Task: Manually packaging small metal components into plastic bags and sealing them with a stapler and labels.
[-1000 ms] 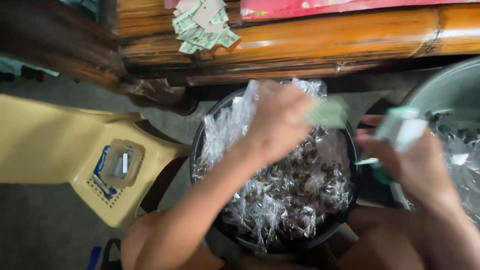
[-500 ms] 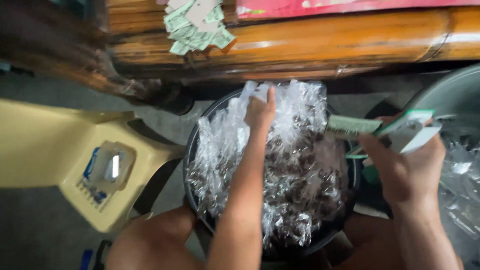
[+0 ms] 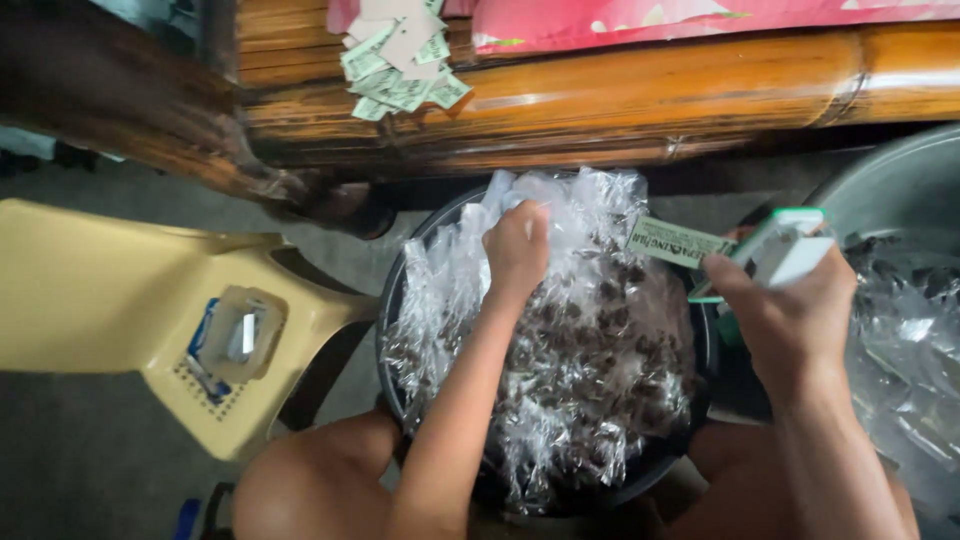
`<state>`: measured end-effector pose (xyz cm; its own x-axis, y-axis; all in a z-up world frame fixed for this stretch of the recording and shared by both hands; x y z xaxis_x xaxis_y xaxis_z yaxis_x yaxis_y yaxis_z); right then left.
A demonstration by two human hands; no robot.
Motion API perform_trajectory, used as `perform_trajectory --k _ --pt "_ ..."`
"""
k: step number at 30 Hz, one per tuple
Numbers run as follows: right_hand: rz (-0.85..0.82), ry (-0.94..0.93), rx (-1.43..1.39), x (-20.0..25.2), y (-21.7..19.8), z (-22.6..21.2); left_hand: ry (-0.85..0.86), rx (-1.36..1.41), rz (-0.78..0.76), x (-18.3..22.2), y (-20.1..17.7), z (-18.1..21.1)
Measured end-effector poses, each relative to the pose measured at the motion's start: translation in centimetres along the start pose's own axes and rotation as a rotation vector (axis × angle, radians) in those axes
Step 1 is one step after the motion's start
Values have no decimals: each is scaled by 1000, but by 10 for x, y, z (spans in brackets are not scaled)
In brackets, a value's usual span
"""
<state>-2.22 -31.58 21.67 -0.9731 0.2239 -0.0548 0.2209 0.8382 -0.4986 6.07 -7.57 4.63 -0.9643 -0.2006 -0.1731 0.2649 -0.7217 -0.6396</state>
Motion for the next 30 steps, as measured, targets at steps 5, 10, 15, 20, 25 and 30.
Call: perform_trajectory --k 5,10,15,20,25,30 --pt "14 -200 29 9 19 22 183 -138 -143 13 -85 91" --pt "54 -98 -11 40 50 21 380 -337 -230 27 -144 143" --pt "93 -186 -82 61 50 -20 553 -322 -176 78 -196 180" --pt "-13 -306 -233 80 20 -59 583 -124 -83 112 -239 198" --pt "-128 -415 -295 100 2 -74 568 261 -193 114 -245 193" --pt "-235 -286 -464 108 -12 -85 702 419 -224 121 -234 197"
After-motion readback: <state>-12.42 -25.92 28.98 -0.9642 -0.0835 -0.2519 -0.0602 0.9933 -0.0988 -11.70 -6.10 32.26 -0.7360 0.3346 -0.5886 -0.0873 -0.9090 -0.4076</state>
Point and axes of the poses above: each hand's wrist, its own x-axis away from the middle knuckle, its own y-axis out of the palm, z = x × y, the point moved 1 cm from there along -x, towards the middle knuckle, and after that the axes turned 1 degree about -z, right-handed, at the moved point
